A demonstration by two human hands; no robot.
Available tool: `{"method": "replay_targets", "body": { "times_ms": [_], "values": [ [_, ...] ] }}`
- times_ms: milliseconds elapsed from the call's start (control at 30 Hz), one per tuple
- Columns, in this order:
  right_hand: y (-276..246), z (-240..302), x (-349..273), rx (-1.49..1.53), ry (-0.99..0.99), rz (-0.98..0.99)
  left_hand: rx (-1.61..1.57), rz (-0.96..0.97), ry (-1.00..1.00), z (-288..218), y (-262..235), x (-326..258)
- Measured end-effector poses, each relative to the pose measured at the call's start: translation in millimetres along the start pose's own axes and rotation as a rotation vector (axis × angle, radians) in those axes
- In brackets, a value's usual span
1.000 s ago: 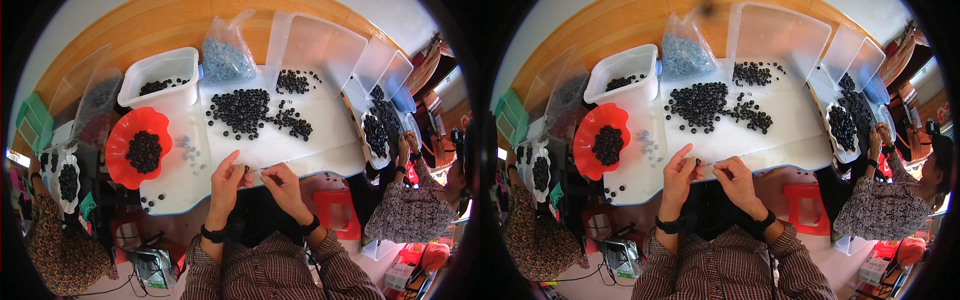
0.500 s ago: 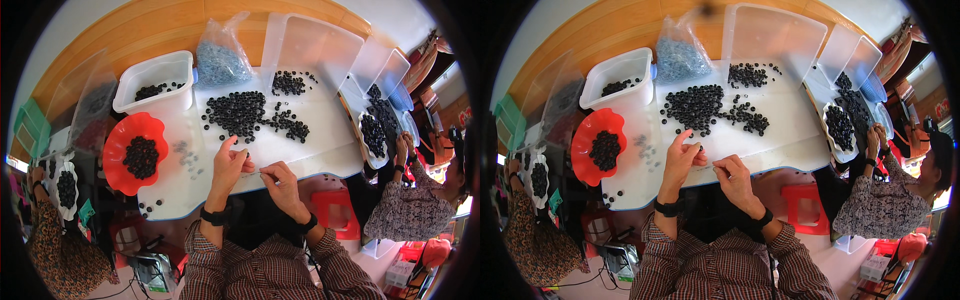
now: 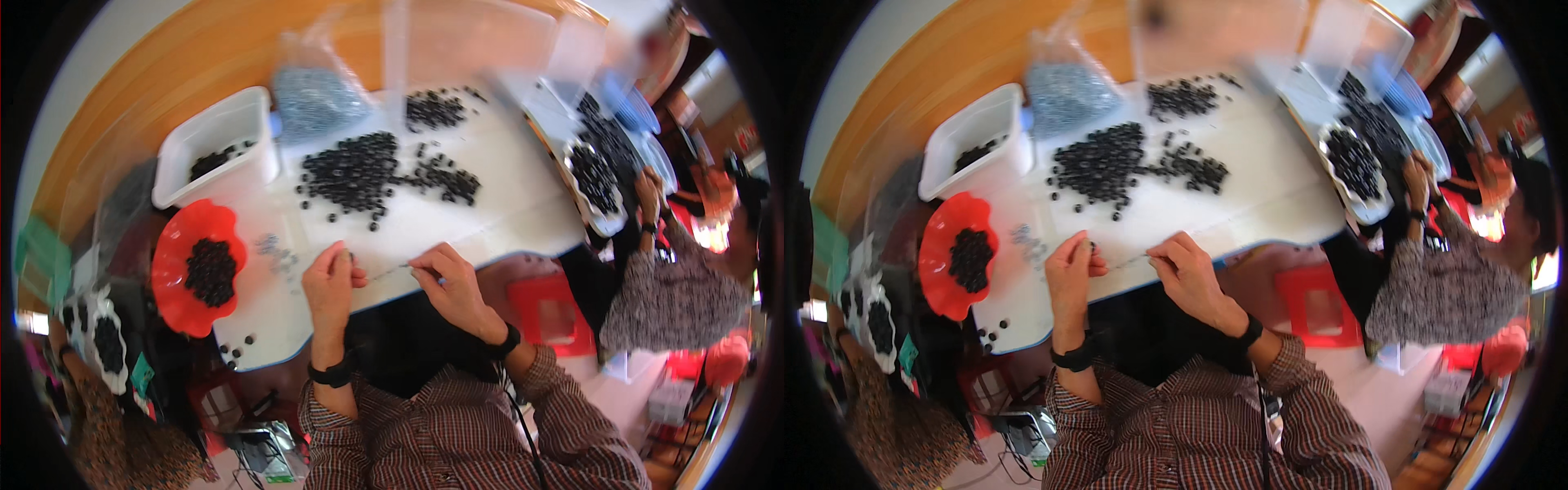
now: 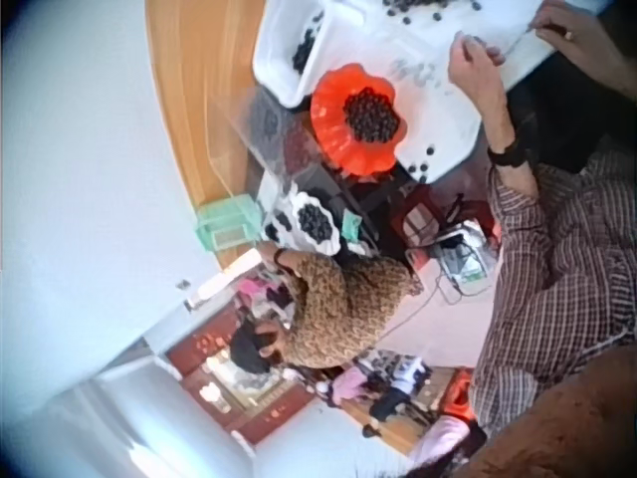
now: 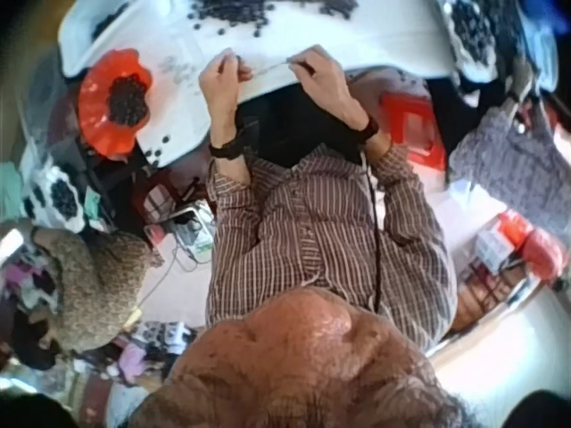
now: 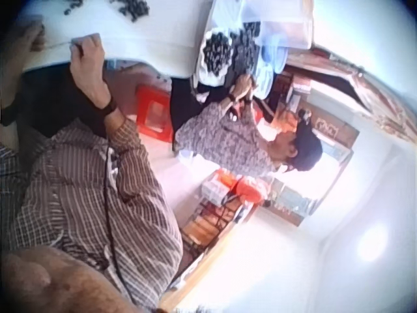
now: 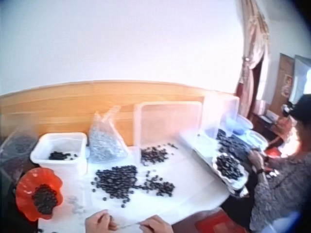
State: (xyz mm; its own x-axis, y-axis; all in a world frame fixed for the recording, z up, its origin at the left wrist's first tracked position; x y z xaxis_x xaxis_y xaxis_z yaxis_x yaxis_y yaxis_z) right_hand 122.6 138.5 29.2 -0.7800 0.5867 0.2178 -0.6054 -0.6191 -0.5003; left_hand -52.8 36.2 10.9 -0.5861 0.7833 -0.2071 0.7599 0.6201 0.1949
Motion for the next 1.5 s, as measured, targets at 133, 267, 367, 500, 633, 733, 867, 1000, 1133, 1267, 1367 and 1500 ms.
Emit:
{"method": "replay_targets", "body": {
  "times_ms": [133,267,367,500,633,733,867,1000,1133,1267,1367,1500],
  "values": [
    [-24.2,-4.1,2.0,-0.017,-0.034,-0.03,0.173,0.003,0.002,3.5,-4.4,2.0],
    [-52.5,-2.1,-7.5,-0.021,-0.081,-0.072,0.192,-0.004,-0.031,10.8,-7.8,-1.3],
    [-71.8,-3.2,-16.6,-0.03,-0.087,-0.12,0.125,0.032,-0.019,22.3,-19.4,7.1],
    [-92.5,-5.0,-28.7,-0.039,-0.053,-0.123,0.131,0.021,-0.033,16.5,-18.3,8.3],
    [-108.1,-7.4,-27.9,-0.07,-0.119,-0.172,0.148,0.028,-0.05,13.5,-20.2,8.1],
    [-118.4,-5.1,-24.5,-0.028,-0.088,-0.141,0.181,0.034,-0.041,9.7,-23.4,6.9],
    [-120.6,-15.2,-30.3,-0.002,-0.036,-0.133,0.218,0.005,-0.04,8.6,-17.5,5.6],
    [-125.2,-19.3,-34.2,-0.009,0.002,-0.128,0.178,0.037,-0.037,14.2,-23.5,10.9],
    [-123.3,-25.9,-32.7,-0.068,-0.081,-0.157,0.14,0.039,-0.053,14.4,-20.2,11.9],
    [-116.6,-19.0,-28.7,-0.066,-0.092,-0.116,0.142,0.015,-0.049,4.1,-18.3,8.7],
    [-106.7,-21.0,-29.9,-0.077,-0.077,-0.117,0.114,-0.026,-0.077,14.8,-19.4,12.6],
    [-84.1,-8.5,-32.6,0.026,-0.016,-0.036,0.051,-0.029,0.002,9.3,-17.0,-5.6]
  ]
}}
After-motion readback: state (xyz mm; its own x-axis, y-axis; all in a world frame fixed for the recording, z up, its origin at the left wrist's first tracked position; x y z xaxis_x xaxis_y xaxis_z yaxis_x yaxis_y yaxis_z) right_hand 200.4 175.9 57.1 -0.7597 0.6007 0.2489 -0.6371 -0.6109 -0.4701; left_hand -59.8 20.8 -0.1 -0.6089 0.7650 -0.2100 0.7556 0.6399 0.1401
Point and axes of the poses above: each hand's wrist, its own x-axis towards the middle knuckle, its own y-axis out of the palm, z = x × y, the point moved 1 cm from there along x, towards the middle knuckle, and after that the axes turned 11 degrees about z, right-handed, at the moved point
